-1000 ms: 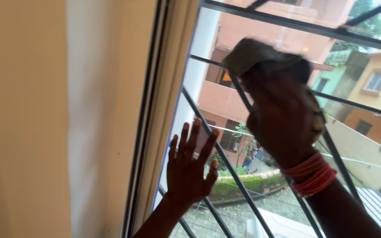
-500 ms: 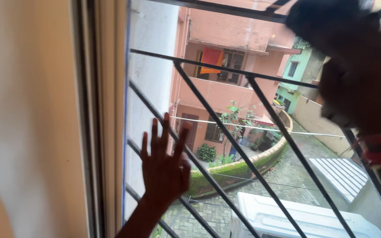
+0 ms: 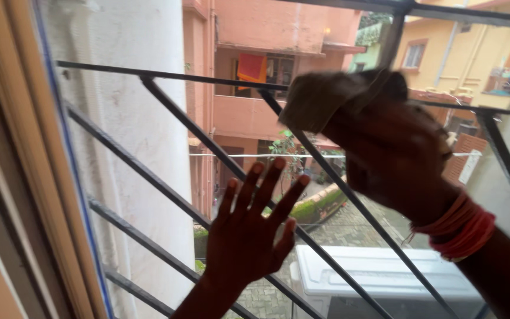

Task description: The person wipes the window glass and frame with a cloth, cleaning different sections of the pane.

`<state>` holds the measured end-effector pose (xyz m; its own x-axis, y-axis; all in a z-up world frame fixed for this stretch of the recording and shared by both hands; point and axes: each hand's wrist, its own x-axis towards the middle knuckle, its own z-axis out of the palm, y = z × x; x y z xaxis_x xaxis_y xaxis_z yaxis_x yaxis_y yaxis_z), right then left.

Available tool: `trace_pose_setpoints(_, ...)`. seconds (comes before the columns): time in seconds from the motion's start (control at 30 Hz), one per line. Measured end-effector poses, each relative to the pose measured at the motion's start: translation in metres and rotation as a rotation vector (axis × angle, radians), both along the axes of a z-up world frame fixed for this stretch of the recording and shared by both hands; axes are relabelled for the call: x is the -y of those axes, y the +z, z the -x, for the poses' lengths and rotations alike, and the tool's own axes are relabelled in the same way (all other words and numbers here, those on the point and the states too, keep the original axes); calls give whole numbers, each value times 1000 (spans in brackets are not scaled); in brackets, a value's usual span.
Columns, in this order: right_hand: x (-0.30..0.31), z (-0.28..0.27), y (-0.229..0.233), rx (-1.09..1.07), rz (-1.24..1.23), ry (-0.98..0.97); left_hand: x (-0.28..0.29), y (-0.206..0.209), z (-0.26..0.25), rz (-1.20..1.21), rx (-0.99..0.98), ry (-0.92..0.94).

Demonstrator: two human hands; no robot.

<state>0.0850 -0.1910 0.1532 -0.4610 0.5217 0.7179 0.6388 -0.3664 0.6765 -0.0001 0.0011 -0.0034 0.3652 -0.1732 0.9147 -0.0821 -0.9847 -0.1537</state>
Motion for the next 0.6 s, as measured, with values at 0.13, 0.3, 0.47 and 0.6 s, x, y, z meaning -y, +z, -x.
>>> trace_pose_setpoints(0.13,16,-5,-23,45,126,47,-3,-3,-1,-8,20,16)
trace_pose_setpoints(0.3,24,-9,-10,37,80,27,6,2,-1,5,35,82)
trace_pose_setpoints(0.47,-2,3,14,173,-111,-110,46,8,-20,16,1,-62)
trace_pose_setpoints(0.6,7,-9,18,-4,-158,-73,50,13,-29,-10,1,-42)
